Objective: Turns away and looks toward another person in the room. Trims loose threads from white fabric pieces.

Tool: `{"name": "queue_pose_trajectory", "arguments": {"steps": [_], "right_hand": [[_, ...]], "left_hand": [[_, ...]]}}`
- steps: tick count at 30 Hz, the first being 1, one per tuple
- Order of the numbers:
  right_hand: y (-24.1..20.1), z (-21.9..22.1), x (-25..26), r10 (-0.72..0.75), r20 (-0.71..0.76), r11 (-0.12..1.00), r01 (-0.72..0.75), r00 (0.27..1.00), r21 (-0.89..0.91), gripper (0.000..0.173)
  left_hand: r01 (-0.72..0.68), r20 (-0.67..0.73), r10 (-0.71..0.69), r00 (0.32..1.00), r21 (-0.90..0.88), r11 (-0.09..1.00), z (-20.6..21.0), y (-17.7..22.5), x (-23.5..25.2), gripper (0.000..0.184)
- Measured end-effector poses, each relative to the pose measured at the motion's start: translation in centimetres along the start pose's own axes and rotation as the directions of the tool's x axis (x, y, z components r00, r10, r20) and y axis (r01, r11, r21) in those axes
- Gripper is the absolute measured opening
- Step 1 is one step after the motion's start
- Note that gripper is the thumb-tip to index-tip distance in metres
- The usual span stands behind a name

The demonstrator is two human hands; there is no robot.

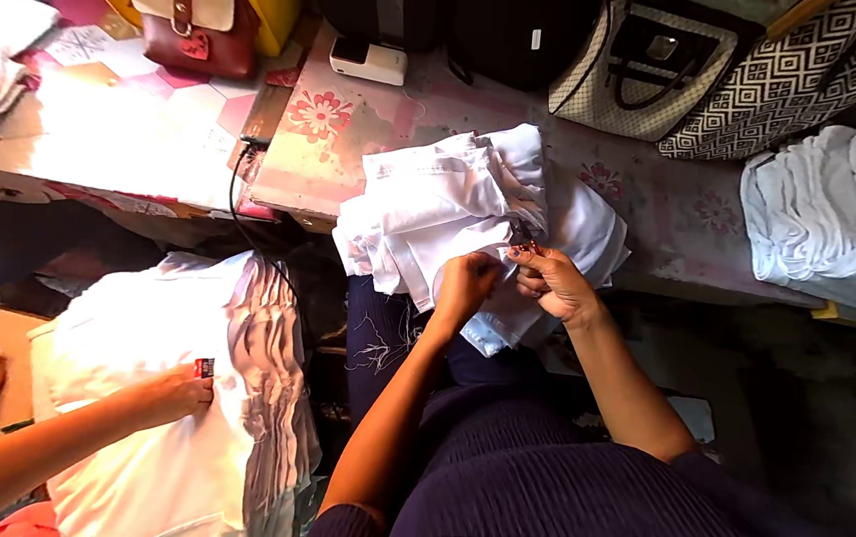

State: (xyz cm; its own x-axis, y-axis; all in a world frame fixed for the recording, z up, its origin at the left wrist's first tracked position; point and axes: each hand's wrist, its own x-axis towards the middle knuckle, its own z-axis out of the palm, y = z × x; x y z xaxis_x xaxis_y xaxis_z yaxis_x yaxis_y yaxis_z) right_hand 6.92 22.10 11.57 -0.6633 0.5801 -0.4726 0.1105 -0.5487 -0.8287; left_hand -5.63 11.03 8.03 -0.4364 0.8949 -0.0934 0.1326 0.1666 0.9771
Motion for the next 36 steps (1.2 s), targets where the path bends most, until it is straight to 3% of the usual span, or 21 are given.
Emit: {"name": "queue_pose_trajectory", "arguments": {"steps": [3, 7, 9, 11, 16, 19, 21, 23, 26, 28, 32, 36], "right_hand": [[-0.2, -0.9, -0.2, -0.013, 0.015, 0.999, 0.013, 1.000, 0.031, 0.020], [0.0, -0.9, -0.2, 0.024, 0.051, 0.997, -0.027, 0.998, 0.072, 0.023], [0.2, -0.5, 0.0, 0.044, 0.071, 0.990, -0.053, 0.997, 0.129, 0.024], [0.0, -0.5, 0.2, 0.034, 0.069, 0.987, -0.045, 0.997, 0.154, 0.023], [0.7, -1.5, 0.1, 0.054, 0.072, 0.987, -0.065, 0.996, 0.148, 0.022], [0.9, -1.0, 0.3, 0.048, 0.081, 0.989, -0.059, 0.996, 0.139, 0.022], [0.8, -0.5, 0.2, 0.033, 0.091, 0.991, -0.045, 0.995, 0.128, 0.023], [0.8, -0.4, 0.2, 0.006, 0.099, 0.994, -0.017, 0.995, 0.112, 0.022], [0.9, -0.3, 0.0, -0.016, 0.099, 0.997, 0.008, 0.995, 0.082, 0.020], [0.5, -0.8, -0.3, -0.047, 0.094, 0.999, 0.044, 0.994, 0.029, 0.023], [-0.1, -2.0, -2.1, -0.093, 0.059, 0.976, 0.103, 0.994, -0.194, 0.050], [0.2, -1.9, -4.0, 0.047, 0.129, 0.935, 0.002, 0.991, -0.353, 0.041]], "left_hand": [[0.037, 0.099, -0.049, 0.994, 0.124, 0.992, -0.5, -0.1, -1.0, 0.018], [-0.151, -0.057, 0.165, 0.985, 0.193, 0.969, 0.7, -0.6, -1.3, 0.031], [-0.219, -0.118, 0.240, 0.964, 0.172, 0.961, 1.6, -1.6, -0.8, 0.014], [-0.240, -0.134, 0.262, 0.956, 0.162, 0.957, 1.2, -1.8, -1.7, 0.011], [-0.213, 0.043, 0.209, 0.977, 0.236, 0.948, -1.9, -3.1, -6.8, 0.015], [-0.074, 0.188, 0.002, 0.982, 0.375, 0.924, -3.0, -1.7, -8.3, 0.020], [-0.040, 0.108, -0.006, 0.994, 0.415, 0.909, -2.1, -0.1, -8.0, 0.031], [-0.080, -0.090, 0.124, 0.988, 0.390, 0.917, -0.1, 0.2, -6.2, 0.040], [-0.136, -0.196, 0.200, 0.960, 0.299, 0.945, 1.8, -1.6, -2.7, 0.019], [-0.110, -0.171, 0.144, 0.975, 0.194, 0.975, 1.6, -1.7, -1.9, 0.014], [0.081, -0.124, -0.084, 0.989, -0.031, 0.996, 0.1, -1.3, -3.7, 0.012], [0.114, -0.150, -0.141, 0.979, -0.177, 0.978, -0.5, -1.1, -5.0, 0.009]]}}
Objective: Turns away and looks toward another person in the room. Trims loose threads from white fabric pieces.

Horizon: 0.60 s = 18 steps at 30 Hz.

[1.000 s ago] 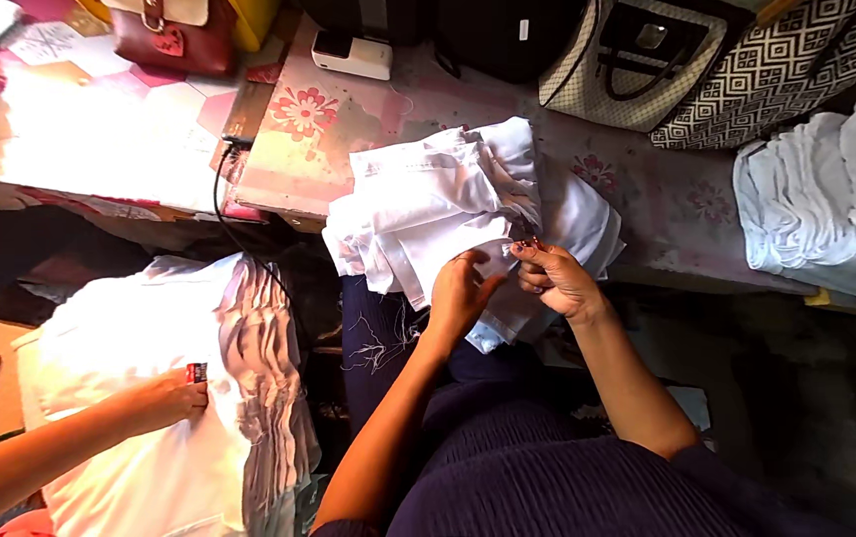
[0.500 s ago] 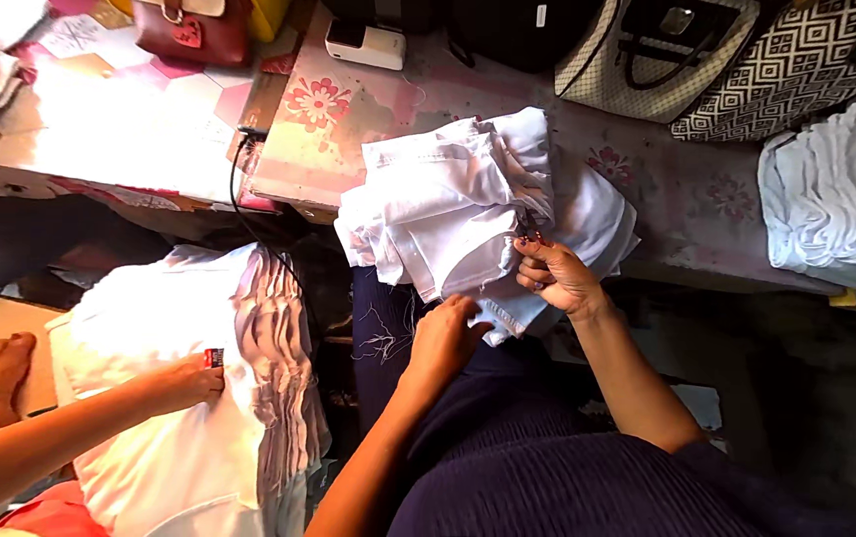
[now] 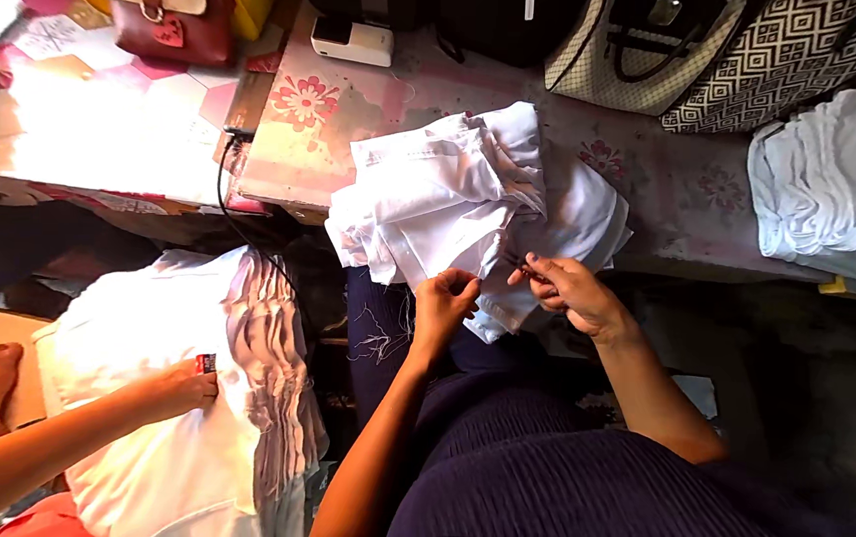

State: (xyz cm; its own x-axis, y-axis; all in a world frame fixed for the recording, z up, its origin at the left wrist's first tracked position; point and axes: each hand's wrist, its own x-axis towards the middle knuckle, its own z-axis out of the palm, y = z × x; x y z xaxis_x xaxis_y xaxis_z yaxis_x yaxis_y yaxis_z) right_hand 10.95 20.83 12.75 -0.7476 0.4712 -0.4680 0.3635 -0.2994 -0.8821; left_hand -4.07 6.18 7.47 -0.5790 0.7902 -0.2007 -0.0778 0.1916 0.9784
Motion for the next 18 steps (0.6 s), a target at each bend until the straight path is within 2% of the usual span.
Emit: {"name": "queue_pose_trajectory", "arguments": {"steps": [5, 13, 18], "right_hand": [[1.3, 1.4, 0.8, 0.133, 0.021, 0.991, -0.133, 0.991, 0.026, 0.039], [2.0, 2.3, 1.8, 0.120, -0.051, 0.990, -0.115, 0.991, 0.079, 0.036], [2.2, 2.1, 1.7, 0.109, -0.045, 0.993, -0.106, 0.993, 0.053, 0.036]], "left_hand": [[-0.011, 0.015, 0.012, 1.000, -0.054, 0.999, 0.4, 0.1, -0.2, 0.008], [-0.016, 0.021, 0.018, 1.000, -0.075, 0.997, 0.5, -0.5, 0.1, 0.008], [0.004, 0.025, -0.002, 1.000, -0.096, 0.995, 0.7, -1.0, 0.1, 0.007]]}}
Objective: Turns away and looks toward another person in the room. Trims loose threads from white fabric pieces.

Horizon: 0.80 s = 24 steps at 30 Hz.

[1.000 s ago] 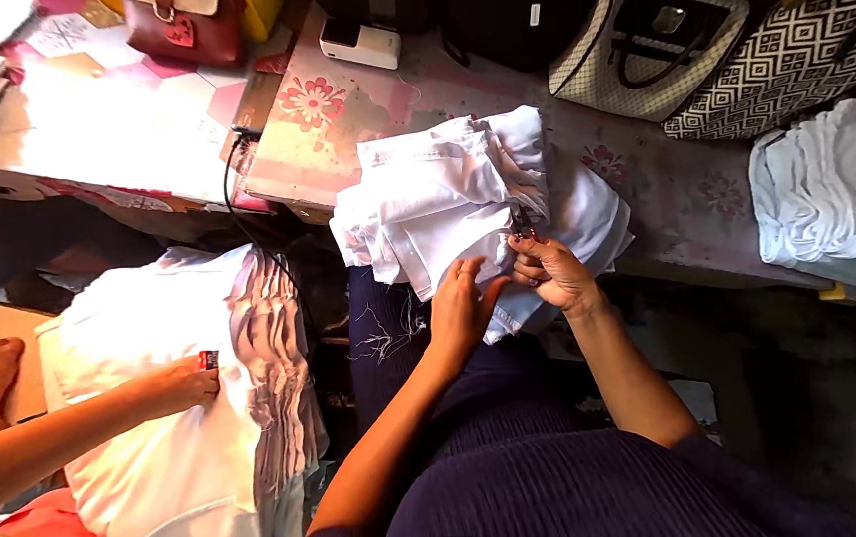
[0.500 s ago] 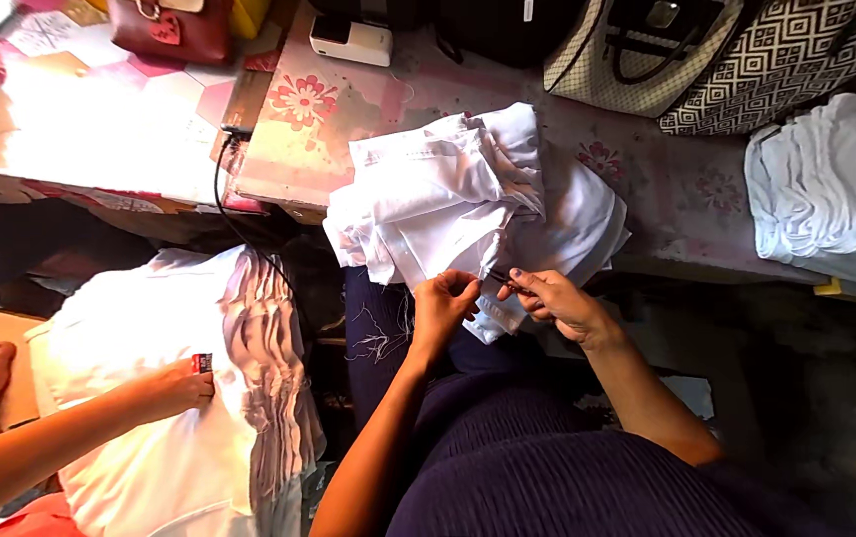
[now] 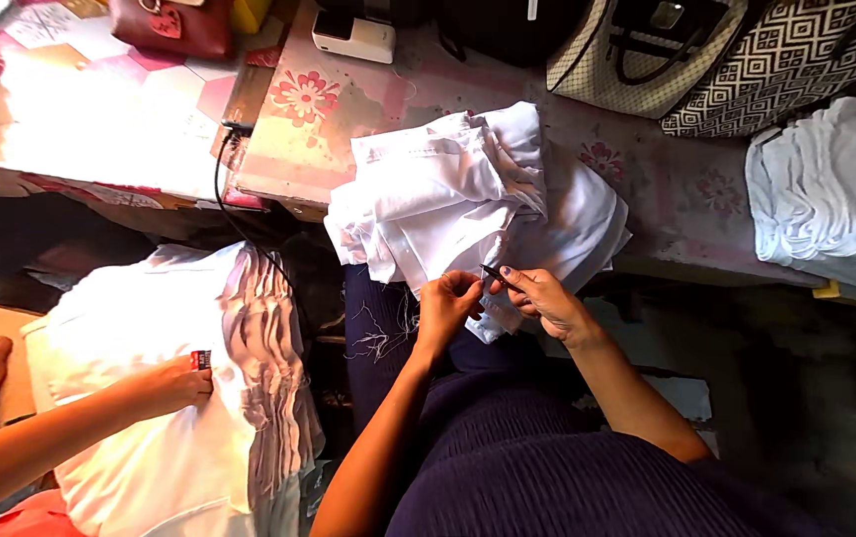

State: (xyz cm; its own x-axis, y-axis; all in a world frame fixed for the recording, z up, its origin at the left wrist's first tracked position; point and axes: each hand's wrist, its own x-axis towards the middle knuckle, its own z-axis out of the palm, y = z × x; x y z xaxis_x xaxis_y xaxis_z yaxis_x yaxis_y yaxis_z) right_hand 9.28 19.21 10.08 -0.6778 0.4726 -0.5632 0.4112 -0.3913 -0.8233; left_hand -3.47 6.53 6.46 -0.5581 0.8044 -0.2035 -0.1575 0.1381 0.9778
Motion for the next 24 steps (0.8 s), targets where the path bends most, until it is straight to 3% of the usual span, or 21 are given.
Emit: {"name": "queue_pose_trajectory", "arguments": {"steps": [6, 8, 9, 11, 13, 14, 16, 18, 20, 22, 24], "right_hand": [[0.2, 0.1, 0.2, -0.003, -0.023, 1.000, 0.003, 1.000, 0.001, 0.034], [0.3, -0.1, 0.1, -0.012, -0.024, 1.000, 0.012, 1.000, 0.001, 0.034], [0.2, -0.4, -0.2, -0.029, -0.018, 1.000, 0.028, 0.999, -0.013, 0.034], [-0.1, -1.5, -1.3, -0.106, 0.004, 0.992, 0.106, 0.994, -0.070, 0.034], [-0.4, -2.9, -2.4, -0.219, -0.033, 0.971, 0.214, 0.975, -0.110, 0.035], [-0.4, -3.5, -2.6, -0.277, -0.074, 0.956, 0.267, 0.958, -0.123, 0.036], [-0.2, -3.8, -2.0, -0.384, -0.185, 0.918, 0.353, 0.905, -0.181, 0.031], [0.2, -2.9, 0.0, -0.508, -0.231, 0.843, 0.423, 0.830, -0.333, 0.014], [0.3, -0.9, 2.3, -0.590, -0.237, 0.756, 0.425, 0.771, -0.498, 0.025], [0.5, 0.7, 3.7, -0.662, -0.304, 0.669, 0.357, 0.686, -0.652, 0.026], [0.4, 0.6, 3.7, -0.756, -0.351, 0.582, 0.322, 0.553, -0.747, 0.024]], "left_hand": [[0.020, 0.002, -0.020, 1.000, 0.007, 1.000, -0.1, 0.2, 0.1, 0.008], [0.011, 0.044, -0.019, 0.999, 0.164, 0.986, -1.1, 0.1, -0.3, 0.012], [-0.004, 0.094, -0.030, 0.995, 0.339, 0.941, -2.2, 0.0, -0.6, 0.016], [0.023, 0.151, -0.173, 0.973, 0.687, 0.726, -5.6, 0.5, -2.0, 0.022], [0.191, -0.016, -0.346, 0.938, 0.858, 0.477, -9.1, 1.6, -4.0, 0.027], [0.266, -0.125, -0.335, 0.934, 0.870, 0.415, -10.4, 2.0, -5.0, 0.030], [0.276, -0.245, -0.126, 0.961, 0.846, 0.457, -11.4, 2.2, -6.2, 0.040], [0.113, -0.244, 0.153, 0.958, 0.806, 0.581, -9.3, 1.9, -5.3, 0.053], [-0.021, -0.245, 0.302, 0.921, 0.744, 0.668, -5.3, 0.2, -2.5, 0.064], [-0.163, -0.218, 0.463, 0.859, 0.742, 0.651, -2.8, -3.0, 0.0, 0.050], [-0.299, -0.197, 0.584, 0.788, 0.706, 0.642, -3.1, -4.6, 0.6, 0.030]]}}
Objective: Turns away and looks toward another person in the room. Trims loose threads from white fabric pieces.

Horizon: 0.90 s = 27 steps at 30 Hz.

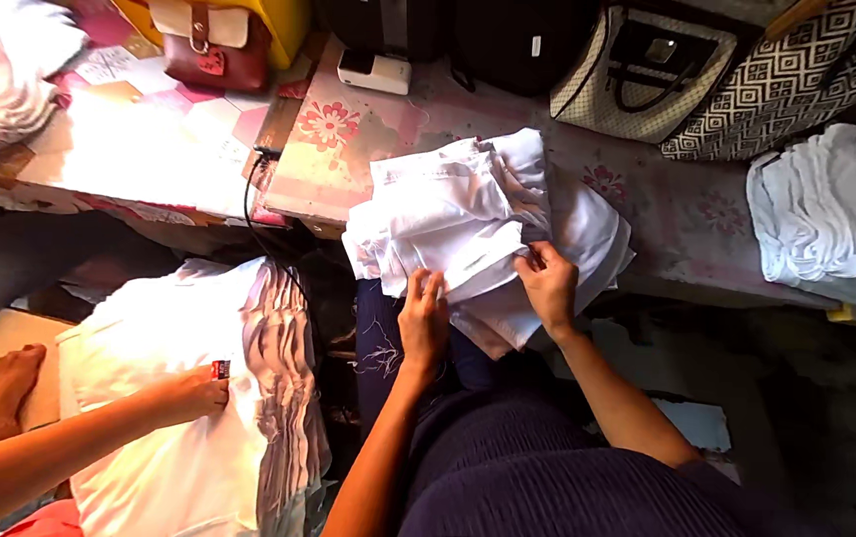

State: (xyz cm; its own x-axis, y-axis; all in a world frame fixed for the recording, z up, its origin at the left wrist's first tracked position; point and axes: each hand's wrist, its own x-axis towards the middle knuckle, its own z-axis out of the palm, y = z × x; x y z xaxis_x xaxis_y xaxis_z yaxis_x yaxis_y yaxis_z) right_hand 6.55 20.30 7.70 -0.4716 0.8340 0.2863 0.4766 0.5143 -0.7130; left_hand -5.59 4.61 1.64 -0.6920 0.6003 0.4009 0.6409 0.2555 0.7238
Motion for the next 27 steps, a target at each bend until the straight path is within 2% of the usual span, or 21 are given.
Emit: {"name": "queue_pose_trajectory", "arguments": {"steps": [2, 5, 7, 8, 10, 12, 13, 15, 16, 18, 19, 20, 21, 22, 24, 26, 27], "right_hand": [[0.2, -1.2, 0.0, -0.028, -0.044, 1.000, 0.028, 0.999, -0.014, 0.020], [-1.7, -2.7, 1.2, 0.114, 0.172, 0.971, -0.146, 0.979, 0.189, 0.017], [-4.0, -2.5, 3.6, 0.149, 0.247, 0.903, -0.234, 0.957, 0.361, 0.017], [-5.3, -2.3, 5.1, 0.133, 0.269, 0.863, -0.244, 0.954, 0.443, 0.019], [-7.6, -1.8, 7.9, -0.005, 0.265, 0.782, -0.162, 0.964, 0.602, 0.020], [-9.9, -2.2, 9.4, -0.158, 0.215, 0.718, -0.037, 0.964, 0.695, 0.021], [-10.8, -2.6, 9.6, -0.212, 0.173, 0.725, 0.037, 0.962, 0.688, 0.020], [-11.0, -3.3, 9.2, -0.269, 0.069, 0.770, 0.172, 0.961, 0.615, 0.021], [-10.5, -3.3, 8.6, -0.261, 0.025, 0.786, 0.197, 0.965, 0.586, 0.021], [-8.9, -3.1, 7.2, -0.193, -0.001, 0.807, 0.159, 0.981, 0.569, 0.020], [-8.0, -3.2, 6.4, -0.150, 0.009, 0.811, 0.118, 0.989, 0.573, 0.020], [-7.3, -3.3, 5.7, -0.107, 0.027, 0.810, 0.071, 0.994, 0.582, 0.019], [-6.7, -3.4, 5.1, -0.066, 0.058, 0.803, 0.018, 0.996, 0.596, 0.019], [-6.2, -3.4, 4.5, -0.032, 0.097, 0.792, -0.034, 0.995, 0.610, 0.019], [-5.2, -3.3, 3.4, 0.000, 0.187, 0.798, -0.113, 0.982, 0.592, 0.019], [-3.7, -3.5, 2.5, -0.051, 0.268, 0.876, -0.085, 0.962, 0.475, 0.018], [-2.7, -3.7, 2.2, -0.097, 0.308, 0.931, -0.023, 0.946, 0.365, 0.018]], "left_hand": [[-0.034, -0.047, 0.025, 0.999, -0.193, 0.981, -1.7, -0.4, -0.1, 0.017], [0.078, -0.022, -0.104, 0.994, -0.511, 0.856, -5.1, 0.6, 1.1, 0.011], [0.022, -0.091, -0.101, 0.991, -0.626, 0.779, -7.5, 0.6, 4.1, 0.009], [-0.028, -0.143, -0.093, 0.985, -0.674, 0.738, -8.7, 0.0, 5.9, 0.011], [-0.118, -0.272, -0.125, 0.954, -0.725, 0.679, -11.4, -1.2, 9.5, 0.016], [-0.141, -0.411, -0.222, 0.884, -0.687, 0.713, -14.0, -1.6, 12.2, 0.017], [-0.117, -0.446, -0.247, 0.860, -0.645, 0.755, -15.1, -1.7, 12.7, 0.015], [0.017, -0.423, -0.242, 0.873, -0.470, 0.883, -15.9, -2.1, 11.5, 0.012], [0.142, -0.341, -0.257, 0.904, -0.328, 0.934, -15.9, -2.4, 10.4, 0.016], [0.377, -0.060, -0.377, 0.924, -0.018, 0.926, -15.3, -2.7, 8.2, 0.027], [0.448, 0.084, -0.454, 0.887, 0.081, 0.890, -14.8, -2.3, 7.7, 0.029], [0.477, 0.162, -0.496, 0.853, 0.141, 0.867, -14.1, -1.7, 7.6, 0.029], [0.463, 0.179, -0.485, 0.856, 0.149, 0.874, -13.1, -0.9, 7.7, 0.028], [0.393, 0.142, -0.405, 0.903, 0.106, 0.914, -12.0, -0.3, 7.8, 0.027], [0.130, -0.012, -0.130, 0.991, -0.018, 0.991, -9.3, 0.9, 8.5, 0.021], [-0.086, -0.047, 0.081, 0.996, -0.123, 0.989, -6.6, 2.8, 8.9, 0.018], [-0.139, 0.011, 0.143, 0.990, -0.152, 0.979, -5.2, 3.9, 8.5, 0.020]]}}
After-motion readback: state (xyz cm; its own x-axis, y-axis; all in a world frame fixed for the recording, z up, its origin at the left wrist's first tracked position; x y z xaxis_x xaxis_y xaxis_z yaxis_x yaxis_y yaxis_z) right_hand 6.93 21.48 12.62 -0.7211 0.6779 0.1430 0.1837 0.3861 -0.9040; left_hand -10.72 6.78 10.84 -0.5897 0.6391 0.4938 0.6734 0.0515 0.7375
